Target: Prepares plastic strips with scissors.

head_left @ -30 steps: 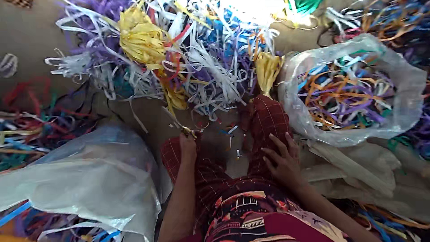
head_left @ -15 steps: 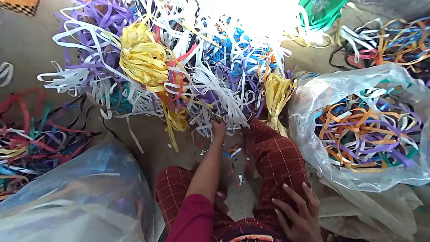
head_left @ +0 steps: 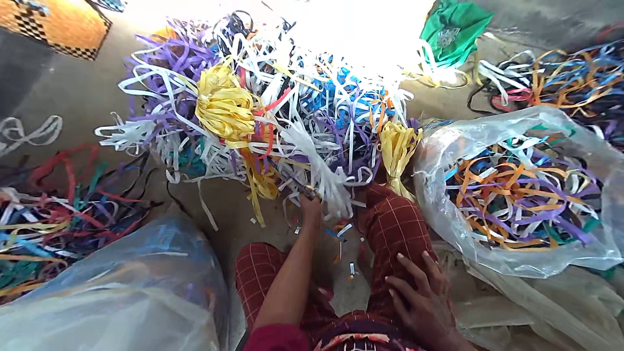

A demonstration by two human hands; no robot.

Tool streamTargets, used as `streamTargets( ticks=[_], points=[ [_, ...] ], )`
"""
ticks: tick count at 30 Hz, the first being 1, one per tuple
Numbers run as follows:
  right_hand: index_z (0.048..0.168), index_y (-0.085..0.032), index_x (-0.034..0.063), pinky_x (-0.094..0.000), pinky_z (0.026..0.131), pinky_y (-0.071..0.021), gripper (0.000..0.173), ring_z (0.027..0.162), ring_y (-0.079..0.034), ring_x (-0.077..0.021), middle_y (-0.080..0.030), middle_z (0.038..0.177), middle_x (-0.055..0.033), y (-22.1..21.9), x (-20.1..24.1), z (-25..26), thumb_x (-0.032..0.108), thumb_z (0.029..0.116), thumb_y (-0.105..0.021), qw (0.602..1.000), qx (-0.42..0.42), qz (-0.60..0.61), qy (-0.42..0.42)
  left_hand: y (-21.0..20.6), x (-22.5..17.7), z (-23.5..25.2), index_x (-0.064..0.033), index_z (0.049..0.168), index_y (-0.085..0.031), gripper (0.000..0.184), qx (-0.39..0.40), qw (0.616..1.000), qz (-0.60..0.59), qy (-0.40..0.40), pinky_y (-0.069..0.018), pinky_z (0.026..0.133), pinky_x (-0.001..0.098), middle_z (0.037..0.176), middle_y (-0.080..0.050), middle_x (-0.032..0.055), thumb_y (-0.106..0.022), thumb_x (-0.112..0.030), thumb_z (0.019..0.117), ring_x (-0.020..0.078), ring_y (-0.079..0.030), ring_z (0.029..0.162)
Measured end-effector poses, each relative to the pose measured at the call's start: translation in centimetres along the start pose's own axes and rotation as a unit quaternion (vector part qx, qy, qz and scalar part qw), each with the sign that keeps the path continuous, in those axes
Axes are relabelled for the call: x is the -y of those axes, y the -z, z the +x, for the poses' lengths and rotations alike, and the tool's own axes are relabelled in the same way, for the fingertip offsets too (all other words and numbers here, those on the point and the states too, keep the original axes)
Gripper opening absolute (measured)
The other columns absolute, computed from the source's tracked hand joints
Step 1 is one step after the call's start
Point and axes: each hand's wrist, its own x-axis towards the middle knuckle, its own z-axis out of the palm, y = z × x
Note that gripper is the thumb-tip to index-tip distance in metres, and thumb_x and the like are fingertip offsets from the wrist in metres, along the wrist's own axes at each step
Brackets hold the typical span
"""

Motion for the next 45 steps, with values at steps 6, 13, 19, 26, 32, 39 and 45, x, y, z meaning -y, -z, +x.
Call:
streamTargets(
  ticks=[6, 13, 19, 26, 32, 39, 45],
  points=[
    [0.097, -0.074, 0.0362, -0.0665, 0.112, -0.0272, 0.024, 0.144, -0.039, -0.0428, -0.062, 0.141, 0.0017, -0.2, 0.5, 0.2, 0.045, 0.0982, -0.052, 1.000, -0.016, 0.013, 0.024, 11.4, -0.6, -6.4, 0.0086, 0.145, -0.034, 0.044, -0.074, 0.997, -0.014, -0.032, -0.0572, 0.076, 0.0373, 0.117, -0.058, 0.0211, -0.044, -0.006, 0.1054, 0.0195, -0.064, 0.090],
    [0.116, -0.075, 0.0112, -0.0654, 0.110, -0.0398, 0.025, 0.129, -0.055, -0.0459, -0.066, 0.129, -0.0200, -0.5, -0.7, 13.9, 0.020, 0.0947, -0.064, 0.989, 0.042, 0.128, 0.052, 19.7, -3.4, -8.4, 0.0096, 0.140, -0.042, 0.043, -0.142, 0.979, 0.032, -0.143, -0.0550, 0.082, 0.0310, 0.119, -0.061, 0.0189, -0.052, -0.008, 0.1027, 0.0126, -0.063, 0.093],
    [0.126, -0.069, 0.0016, -0.0639, 0.104, -0.0437, 0.032, 0.128, -0.054, -0.0462, -0.059, 0.133, -0.0273, -8.6, -3.0, 32.1, 0.021, 0.1014, -0.061, 0.932, 0.307, 0.135, -0.135, 25.4, -6.2, -7.1, 0.0114, 0.140, -0.043, 0.046, -0.255, 0.952, 0.081, -0.148, -0.0507, 0.088, 0.0283, 0.120, -0.060, 0.0227, -0.056, -0.011, 0.1025, 0.0135, -0.060, 0.097],
    [0.144, -0.051, 0.0023, -0.0615, 0.097, -0.0491, 0.048, 0.118, -0.060, -0.0450, -0.061, 0.130, -0.0300, -23.7, -7.2, 37.9, 0.016, 0.0991, -0.061, 0.821, 0.161, 0.341, -0.428, 31.5, -8.4, -4.7, 0.0135, 0.145, -0.036, 0.054, -0.299, 0.914, 0.221, -0.163, -0.0509, 0.096, 0.0377, 0.130, -0.057, 0.0311, -0.055, -0.010, 0.1008, 0.0258, -0.062, 0.109],
    [0.152, -0.040, -0.0035, -0.0640, 0.109, -0.0406, 0.059, 0.133, -0.051, -0.0477, -0.052, 0.142, -0.0334, -28.9, -8.5, 38.8, 0.025, 0.1030, -0.059, 0.805, 0.243, 0.318, -0.438, 30.3, -7.4, -2.7, 0.0154, 0.148, -0.032, 0.059, -0.292, 0.893, 0.324, -0.113, -0.0416, 0.109, 0.0557, 0.138, -0.050, 0.0387, -0.053, -0.011, 0.1001, 0.0460, -0.053, 0.128],
    [0.137, -0.057, -0.0031, -0.0624, 0.107, -0.0415, 0.048, 0.128, -0.055, -0.0443, -0.058, 0.136, -0.0304, -30.0, -7.5, 38.8, 0.031, 0.1041, -0.059, 0.787, 0.225, 0.369, -0.440, 23.0, -2.0, -2.5, 0.0167, 0.143, -0.035, 0.056, -0.190, 0.935, 0.270, -0.129, -0.0503, 0.101, 0.0531, 0.127, -0.061, 0.0321, -0.053, -0.010, 0.0966, 0.0393, -0.063, 0.115],
    [0.133, -0.059, -0.0046, -0.0589, 0.102, -0.0474, 0.048, 0.116, -0.063, -0.0414, -0.064, 0.124, -0.0287, -22.0, -5.5, 37.9, 0.033, 0.1037, -0.060, 0.852, 0.253, 0.341, -0.305, 16.5, -3.3, -5.3, 0.0140, 0.142, -0.038, 0.051, -0.081, 0.973, 0.177, -0.122, -0.0558, 0.091, 0.0487, 0.121, -0.066, 0.0250, -0.053, -0.007, 0.0981, 0.0308, -0.069, 0.102]
  ],
)
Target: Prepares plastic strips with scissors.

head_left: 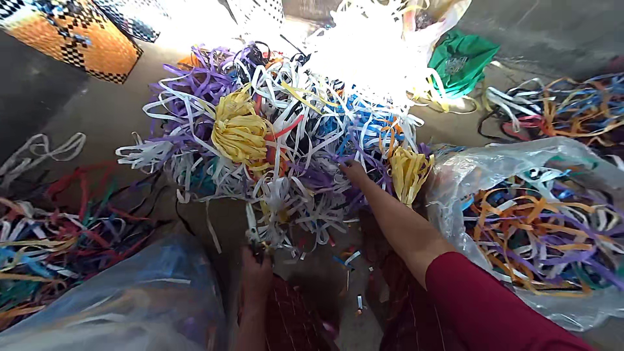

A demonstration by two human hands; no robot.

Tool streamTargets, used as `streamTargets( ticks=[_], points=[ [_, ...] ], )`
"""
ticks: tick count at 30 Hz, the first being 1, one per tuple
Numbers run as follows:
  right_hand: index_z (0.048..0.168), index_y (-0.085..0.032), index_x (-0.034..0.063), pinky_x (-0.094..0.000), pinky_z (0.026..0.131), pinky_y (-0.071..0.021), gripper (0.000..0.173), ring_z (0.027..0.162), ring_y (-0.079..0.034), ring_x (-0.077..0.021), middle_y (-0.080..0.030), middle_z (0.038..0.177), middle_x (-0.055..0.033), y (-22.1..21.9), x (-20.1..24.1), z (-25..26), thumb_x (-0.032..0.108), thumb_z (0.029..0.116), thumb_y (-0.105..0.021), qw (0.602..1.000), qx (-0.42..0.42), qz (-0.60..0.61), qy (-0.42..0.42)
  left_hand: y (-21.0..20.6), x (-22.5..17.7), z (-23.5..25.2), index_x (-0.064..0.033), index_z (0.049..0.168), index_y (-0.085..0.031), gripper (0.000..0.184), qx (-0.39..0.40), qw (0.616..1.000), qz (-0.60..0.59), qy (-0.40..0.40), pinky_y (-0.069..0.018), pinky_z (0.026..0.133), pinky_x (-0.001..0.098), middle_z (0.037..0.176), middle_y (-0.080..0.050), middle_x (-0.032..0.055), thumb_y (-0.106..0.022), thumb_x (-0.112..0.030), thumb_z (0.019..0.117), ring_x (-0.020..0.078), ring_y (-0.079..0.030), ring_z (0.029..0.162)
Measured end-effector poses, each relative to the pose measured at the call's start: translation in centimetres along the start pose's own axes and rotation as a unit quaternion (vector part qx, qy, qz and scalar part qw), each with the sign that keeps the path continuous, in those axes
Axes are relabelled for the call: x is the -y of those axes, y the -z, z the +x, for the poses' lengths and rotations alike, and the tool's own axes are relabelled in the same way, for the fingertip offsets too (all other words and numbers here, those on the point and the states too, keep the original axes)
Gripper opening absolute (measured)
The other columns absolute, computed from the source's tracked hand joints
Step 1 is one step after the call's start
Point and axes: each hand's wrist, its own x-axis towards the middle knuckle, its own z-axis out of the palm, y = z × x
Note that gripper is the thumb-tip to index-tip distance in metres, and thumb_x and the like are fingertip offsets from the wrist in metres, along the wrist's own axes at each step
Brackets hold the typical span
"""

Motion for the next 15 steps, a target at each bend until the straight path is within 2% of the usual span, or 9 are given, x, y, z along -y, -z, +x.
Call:
streamTargets(
  ticks=[3, 5, 7, 9, 10, 13, 15],
  points=[
    [0.133, -0.058, -0.0032, -0.0579, 0.092, -0.0515, 0.044, 0.104, -0.065, -0.0402, -0.065, 0.119, -0.0277, 1.3, 3.7, -6.4, 0.031, 0.1052, -0.058, 0.998, 0.001, -0.023, 0.051, -1.1, -2.3, -1.9, 0.0135, 0.142, -0.039, 0.050, 0.024, 0.998, -0.054, -0.023, -0.0577, 0.089, 0.0465, 0.113, -0.068, 0.0233, -0.055, -0.007, 0.0990, 0.0286, -0.070, 0.098],
    [0.133, -0.057, -0.0018, -0.0546, 0.085, -0.0529, 0.040, 0.095, -0.066, -0.0365, -0.066, 0.112, -0.0247, 1.5, 5.5, -12.2, 0.028, 0.1059, -0.057, 0.995, -0.015, -0.032, 0.093, -1.1, -4.8, -3.7, 0.0138, 0.141, -0.038, 0.048, 0.034, 0.995, -0.088, -0.039, -0.0584, 0.084, 0.0401, 0.107, -0.069, 0.0191, -0.054, -0.006, 0.1006, 0.0221, -0.070, 0.091],
    [0.130, -0.060, -0.0026, -0.0529, 0.086, -0.0526, 0.037, 0.091, -0.065, -0.0342, -0.067, 0.104, -0.0228, 1.5, 6.6, -18.2, 0.024, 0.1049, -0.058, 0.987, -0.035, -0.046, 0.150, -0.8, -7.6, -5.3, 0.0132, 0.143, -0.036, 0.049, 0.046, 0.990, -0.124, -0.057, -0.0589, 0.085, 0.0366, 0.110, -0.069, 0.0173, -0.053, -0.007, 0.1015, 0.0186, -0.071, 0.093],
    [0.127, -0.063, -0.0034, -0.0502, 0.085, -0.0536, 0.035, 0.089, -0.066, -0.0309, -0.068, 0.100, -0.0209, 0.9, 6.6, -23.2, 0.021, 0.1028, -0.060, 0.977, -0.046, -0.050, 0.203, -0.6, -9.4, -6.3, 0.0133, 0.142, -0.038, 0.049, 0.051, 0.985, -0.140, -0.084, -0.0577, 0.089, 0.0387, 0.114, -0.068, 0.0193, -0.055, -0.010, 0.1017, 0.0206, -0.070, 0.098],
    [0.126, -0.063, -0.0035, -0.0486, 0.085, -0.0540, 0.034, 0.090, -0.066, -0.0298, -0.068, 0.102, -0.0205, 0.5, 6.6, -25.4, 0.020, 0.1022, -0.061, 0.972, -0.046, -0.056, 0.222, -0.6, -10.1, -6.7, 0.0129, 0.142, -0.039, 0.050, 0.052, 0.985, -0.137, -0.091, -0.0575, 0.090, 0.0415, 0.115, -0.068, 0.0213, -0.056, -0.010, 0.1013, 0.0236, -0.070, 0.100],
    [0.123, -0.067, -0.0052, -0.0499, 0.099, -0.0522, 0.033, 0.109, -0.067, -0.0343, -0.068, 0.119, -0.0232, -1.0, 7.2, -30.7, 0.017, 0.1000, -0.064, 0.951, -0.024, -0.106, 0.291, -0.8, -12.2, -7.9, 0.0106, 0.142, -0.041, 0.055, 0.041, 0.987, -0.120, -0.103, -0.0560, 0.091, 0.0483, 0.116, -0.065, 0.0252, -0.065, -0.012, 0.0984, 0.0311, -0.067, 0.102],
    [0.122, -0.067, -0.0048, -0.0494, 0.098, -0.0534, 0.030, 0.109, -0.068, -0.0346, -0.069, 0.118, -0.0232, -2.3, 7.4, -33.1, 0.015, 0.0997, -0.063, 0.934, -0.019, -0.112, 0.340, -0.9, -12.9, -9.0, 0.0082, 0.145, -0.037, 0.060, 0.026, 0.978, -0.172, -0.118, -0.0561, 0.090, 0.0469, 0.116, -0.064, 0.0235, -0.067, -0.009, 0.0957, 0.0288, -0.067, 0.102]
  ],
)
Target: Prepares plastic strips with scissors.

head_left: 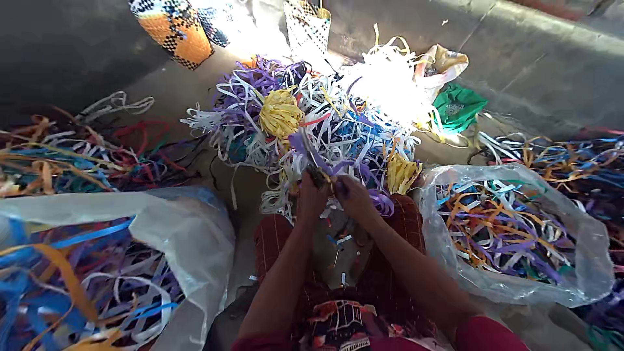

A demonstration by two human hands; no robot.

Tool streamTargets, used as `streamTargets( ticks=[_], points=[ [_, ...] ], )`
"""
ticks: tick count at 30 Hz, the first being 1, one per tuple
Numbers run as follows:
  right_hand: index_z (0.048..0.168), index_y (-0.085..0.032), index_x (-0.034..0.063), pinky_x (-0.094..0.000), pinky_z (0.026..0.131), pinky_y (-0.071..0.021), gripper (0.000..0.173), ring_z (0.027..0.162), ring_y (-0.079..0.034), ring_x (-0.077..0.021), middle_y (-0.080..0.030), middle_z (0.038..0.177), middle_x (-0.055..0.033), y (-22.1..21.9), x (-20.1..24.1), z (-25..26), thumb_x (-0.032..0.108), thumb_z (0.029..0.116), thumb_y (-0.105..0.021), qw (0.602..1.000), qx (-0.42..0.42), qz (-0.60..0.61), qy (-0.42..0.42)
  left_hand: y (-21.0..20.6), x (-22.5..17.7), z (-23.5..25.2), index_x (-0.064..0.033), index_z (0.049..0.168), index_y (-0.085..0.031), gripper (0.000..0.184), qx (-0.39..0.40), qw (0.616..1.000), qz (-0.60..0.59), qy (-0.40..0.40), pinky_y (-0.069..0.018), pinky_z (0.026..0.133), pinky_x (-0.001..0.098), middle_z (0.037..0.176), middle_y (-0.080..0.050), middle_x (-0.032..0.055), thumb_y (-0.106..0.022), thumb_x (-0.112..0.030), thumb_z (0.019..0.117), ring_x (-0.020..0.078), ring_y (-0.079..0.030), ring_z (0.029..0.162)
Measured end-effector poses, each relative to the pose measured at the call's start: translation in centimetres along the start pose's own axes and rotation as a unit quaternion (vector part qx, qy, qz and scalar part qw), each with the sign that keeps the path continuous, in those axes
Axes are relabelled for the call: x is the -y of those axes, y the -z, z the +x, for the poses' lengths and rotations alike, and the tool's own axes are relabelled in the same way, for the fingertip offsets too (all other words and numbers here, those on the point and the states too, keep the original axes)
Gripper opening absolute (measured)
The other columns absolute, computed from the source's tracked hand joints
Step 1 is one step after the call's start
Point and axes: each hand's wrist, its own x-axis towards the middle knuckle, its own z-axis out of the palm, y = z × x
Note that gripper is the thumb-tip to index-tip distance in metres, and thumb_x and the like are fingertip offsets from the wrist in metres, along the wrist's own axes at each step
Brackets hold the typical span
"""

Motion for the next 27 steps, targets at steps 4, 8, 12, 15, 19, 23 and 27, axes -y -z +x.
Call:
streamTargets(
  ticks=[4, 8, 12, 15, 19, 23, 27],
  points=[
    [0.143, -0.057, 0.0033, -0.0538, 0.095, -0.0540, 0.049, 0.109, -0.066, -0.0387, -0.062, 0.130, -0.0259, -0.4, 1.0, -1.7, 0.017, 0.0967, -0.068, 0.999, 0.033, -0.012, 0.036, 1.0, -1.4, -0.9, -0.0001, 0.146, -0.032, 0.058, -0.022, 0.986, -0.158, -0.042, -0.0573, 0.090, 0.0392, 0.121, -0.067, 0.0127, -0.065, -0.014, 0.0999, 0.0180, -0.068, 0.103],
    [0.146, -0.057, 0.0145, -0.0621, 0.101, -0.0497, 0.058, 0.126, -0.057, -0.0463, -0.049, 0.148, -0.0270, -0.9, -2.1, -3.6, 0.015, 0.0907, -0.073, 0.986, 0.034, -0.101, 0.129, 4.2, -4.9, 0.2, -0.0079, 0.143, -0.029, 0.045, -0.087, 0.942, -0.324, -0.012, -0.0615, 0.078, 0.0425, 0.116, -0.064, 0.0107, -0.053, -0.008, 0.1047, 0.0221, -0.070, 0.095],
    [0.120, -0.076, 0.0132, -0.0728, 0.112, -0.0334, 0.031, 0.136, -0.049, -0.0498, -0.062, 0.139, -0.0209, -0.3, -5.3, -5.7, 0.009, 0.0903, -0.068, 0.963, -0.032, -0.140, 0.229, 8.3, -7.0, 1.3, -0.0087, 0.141, -0.030, 0.037, -0.123, 0.949, -0.282, -0.071, -0.0602, 0.068, 0.0331, 0.112, -0.065, 0.0062, -0.047, -0.015, 0.1084, 0.0154, -0.070, 0.088],
    [0.113, -0.076, 0.0049, -0.0461, 0.100, -0.0552, 0.022, 0.117, -0.066, -0.0301, -0.068, 0.126, -0.0171, 2.0, -4.6, -7.4, 0.009, 0.0970, -0.062, 0.976, -0.043, -0.039, 0.208, 10.6, -8.8, 1.7, -0.0132, 0.134, -0.037, 0.027, -0.152, 0.940, -0.286, -0.105, -0.0543, 0.055, 0.0227, 0.103, -0.069, 0.0018, -0.046, -0.016, 0.1090, 0.0093, -0.068, 0.077],
    [0.110, -0.071, -0.0051, -0.0320, 0.077, -0.0597, 0.025, 0.083, -0.069, -0.0151, -0.073, 0.100, -0.0144, 6.2, -0.1, -7.6, 0.007, 0.0996, -0.052, 0.969, -0.143, 0.063, 0.191, 12.0, -10.1, 0.8, -0.0163, 0.130, -0.040, 0.021, -0.122, 0.940, -0.280, -0.152, -0.0504, 0.049, 0.0162, 0.099, -0.071, -0.0018, -0.043, -0.012, 0.1090, 0.0050, -0.068, 0.072],
    [0.112, -0.070, -0.0063, -0.0408, 0.090, -0.0565, 0.025, 0.104, -0.067, -0.0266, -0.069, 0.112, -0.0204, 9.2, 3.1, -3.0, 0.006, 0.0970, -0.054, 0.942, -0.231, 0.013, 0.244, 10.7, -11.7, -0.8, -0.0159, 0.130, -0.043, 0.021, -0.096, 0.948, -0.263, -0.150, -0.0469, 0.045, 0.0143, 0.097, -0.073, -0.0021, -0.043, -0.013, 0.1089, 0.0026, -0.065, 0.064],
    [0.124, -0.066, -0.0056, -0.0364, 0.093, -0.0571, 0.030, 0.113, -0.066, -0.0251, -0.064, 0.127, -0.0218, 9.3, 3.7, 1.7, 0.002, 0.1004, -0.050, 0.961, -0.143, 0.072, 0.228, 9.5, -13.5, -2.1, -0.0139, 0.129, -0.044, 0.020, -0.068, 0.945, -0.282, -0.154, -0.0477, 0.047, 0.0143, 0.099, -0.072, 0.0007, -0.041, -0.013, 0.1094, 0.0042, -0.067, 0.068]
  ],
)
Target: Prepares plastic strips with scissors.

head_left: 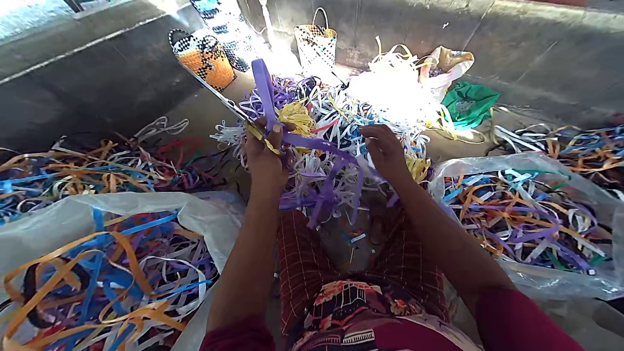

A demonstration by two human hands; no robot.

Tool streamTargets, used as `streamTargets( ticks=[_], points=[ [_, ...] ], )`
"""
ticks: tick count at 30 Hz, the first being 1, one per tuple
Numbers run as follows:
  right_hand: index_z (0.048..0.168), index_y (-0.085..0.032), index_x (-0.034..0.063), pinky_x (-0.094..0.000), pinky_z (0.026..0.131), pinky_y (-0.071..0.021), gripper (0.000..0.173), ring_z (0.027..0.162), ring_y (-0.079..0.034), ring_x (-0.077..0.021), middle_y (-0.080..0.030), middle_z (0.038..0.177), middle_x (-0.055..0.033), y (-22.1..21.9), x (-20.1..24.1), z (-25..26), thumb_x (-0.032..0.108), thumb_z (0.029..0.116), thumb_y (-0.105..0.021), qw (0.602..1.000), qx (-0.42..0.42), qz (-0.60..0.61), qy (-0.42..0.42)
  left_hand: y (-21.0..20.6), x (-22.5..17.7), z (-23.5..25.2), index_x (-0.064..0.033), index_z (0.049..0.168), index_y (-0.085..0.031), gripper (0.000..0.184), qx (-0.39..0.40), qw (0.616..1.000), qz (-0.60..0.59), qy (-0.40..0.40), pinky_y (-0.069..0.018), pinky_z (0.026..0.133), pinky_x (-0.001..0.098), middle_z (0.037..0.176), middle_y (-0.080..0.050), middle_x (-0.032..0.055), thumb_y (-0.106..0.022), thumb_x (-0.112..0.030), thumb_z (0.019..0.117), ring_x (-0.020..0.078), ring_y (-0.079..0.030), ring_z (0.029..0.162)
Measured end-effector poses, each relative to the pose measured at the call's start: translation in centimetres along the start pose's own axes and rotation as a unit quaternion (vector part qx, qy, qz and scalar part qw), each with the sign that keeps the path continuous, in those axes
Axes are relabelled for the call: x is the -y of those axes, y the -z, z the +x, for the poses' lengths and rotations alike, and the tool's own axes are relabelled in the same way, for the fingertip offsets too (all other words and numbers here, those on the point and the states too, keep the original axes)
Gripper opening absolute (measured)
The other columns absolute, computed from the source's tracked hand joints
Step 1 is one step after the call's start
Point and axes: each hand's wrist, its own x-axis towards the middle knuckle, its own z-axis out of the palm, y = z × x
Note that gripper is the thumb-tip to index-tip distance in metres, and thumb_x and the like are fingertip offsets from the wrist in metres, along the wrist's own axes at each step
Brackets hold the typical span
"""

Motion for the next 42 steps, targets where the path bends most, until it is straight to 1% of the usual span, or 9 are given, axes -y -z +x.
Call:
streamTargets(
  ticks=[3, 7, 14, 20, 24, 30, 35, 39, 42],
  points=[
    [0.142, -0.055, 0.0024, -0.0368, 0.103, -0.0519, 0.039, 0.121, -0.063, -0.0180, -0.061, 0.139, -0.0136, -0.1, 0.0, 0.5, 0.016, 0.1077, -0.045, 0.959, 0.197, 0.137, -0.149, -1.1, -1.2, -0.4, -0.0134, 0.127, -0.046, 0.019, 0.018, 1.000, -0.015, 0.000, -0.0453, 0.046, 0.0143, 0.096, -0.073, 0.0018, -0.039, -0.013, 0.1098, 0.0045, -0.065, 0.065],
    [0.135, -0.057, -0.0005, -0.0277, 0.067, -0.0544, 0.038, 0.072, -0.061, -0.0100, -0.068, 0.097, -0.0099, 0.1, -0.3, -1.7, 0.018, 0.1023, -0.058, 0.913, 0.317, 0.163, -0.198, -0.9, -2.6, 0.3, -0.0120, 0.128, -0.046, 0.020, 0.057, 0.997, 0.028, -0.036, -0.0436, 0.044, 0.0129, 0.096, -0.073, 0.0010, -0.043, -0.012, 0.1089, 0.0027, -0.063, 0.061],
    [0.117, -0.070, 0.0017, -0.0300, 0.083, -0.0557, 0.022, 0.087, -0.065, -0.0084, -0.071, 0.104, -0.0067, 5.2, -4.2, -3.7, 0.010, 0.1027, -0.056, 0.966, 0.189, 0.087, -0.152, 3.2, -2.4, 2.6, -0.0148, 0.124, -0.048, 0.016, 0.027, 0.993, 0.098, -0.051, -0.0432, 0.042, 0.0130, 0.094, -0.073, -0.0029, -0.048, -0.016, 0.1080, 0.0010, -0.060, 0.056],
    [0.114, -0.070, -0.0048, -0.0432, 0.081, -0.0527, 0.026, 0.084, -0.062, -0.0222, -0.069, 0.100, -0.0194, 10.3, -8.7, -5.7, 0.001, 0.1024, -0.047, 0.971, 0.081, -0.066, -0.215, 10.3, -3.2, 4.5, -0.0166, 0.131, -0.045, 0.024, -0.085, 0.974, 0.194, -0.083, -0.0437, 0.043, 0.0155, 0.096, -0.071, -0.0058, -0.047, -0.027, 0.1092, 0.0015, -0.059, 0.056],
    [0.116, -0.068, -0.0032, -0.0324, 0.072, -0.0464, 0.027, 0.077, -0.053, -0.0136, -0.066, 0.097, -0.0146, 11.2, -9.4, -6.0, 0.000, 0.1025, -0.045, 0.967, -0.009, -0.081, -0.243, 13.0, -4.7, 4.2, -0.0172, 0.133, -0.041, 0.027, -0.116, 0.961, 0.222, -0.113, -0.0460, 0.046, 0.0152, 0.097, -0.069, -0.0077, -0.048, -0.027, 0.1086, 0.0003, -0.059, 0.058],
    [0.124, -0.068, -0.0018, -0.0511, 0.103, -0.0469, 0.029, 0.124, -0.057, -0.0357, -0.060, 0.132, -0.0240, 6.2, -5.8, -3.1, 0.014, 0.1028, -0.055, 0.986, 0.071, -0.063, -0.138, 9.9, -3.9, 1.2, -0.0129, 0.132, -0.045, 0.024, -0.068, 0.984, 0.147, -0.077, -0.0496, 0.049, 0.0172, 0.098, -0.071, -0.0045, -0.039, -0.019, 0.1096, 0.0017, -0.060, 0.060],
    [0.120, -0.068, -0.0036, -0.0363, 0.096, -0.0554, 0.029, 0.109, -0.066, -0.0188, -0.067, 0.121, -0.0160, -0.4, 1.5, 0.0, 0.012, 0.1043, -0.049, 0.986, 0.080, 0.107, -0.095, 6.7, 0.3, -1.5, -0.0141, 0.140, -0.042, 0.038, 0.101, 0.992, 0.064, -0.029, -0.0545, 0.059, 0.0200, 0.113, -0.070, -0.0016, -0.051, -0.019, 0.1035, 0.0039, -0.063, 0.069],
    [0.136, -0.059, 0.0022, -0.0375, 0.094, -0.0568, 0.036, 0.107, -0.067, -0.0178, -0.068, 0.125, -0.0123, -3.1, 5.9, 0.4, 0.018, 0.1052, -0.053, 0.948, 0.194, 0.201, -0.153, 3.7, 2.7, -3.4, -0.0158, 0.140, -0.046, 0.042, 0.158, 0.985, 0.066, -0.005, -0.0542, 0.061, 0.0205, 0.112, -0.071, 0.0002, -0.058, -0.012, 0.1002, 0.0047, -0.063, 0.070],
    [0.145, -0.052, 0.0086, -0.0367, 0.071, -0.0567, 0.039, 0.079, -0.064, -0.0189, -0.066, 0.104, -0.0131, -4.4, 8.0, -0.7, 0.020, 0.1080, -0.052, 0.928, 0.253, 0.156, -0.225, 2.3, 4.4, -3.8, -0.0112, 0.138, -0.045, 0.042, 0.129, 0.985, 0.114, -0.031, -0.0554, 0.062, 0.0205, 0.106, -0.068, -0.0028, -0.058, -0.002, 0.0987, 0.0027, -0.063, 0.072]
  ],
)
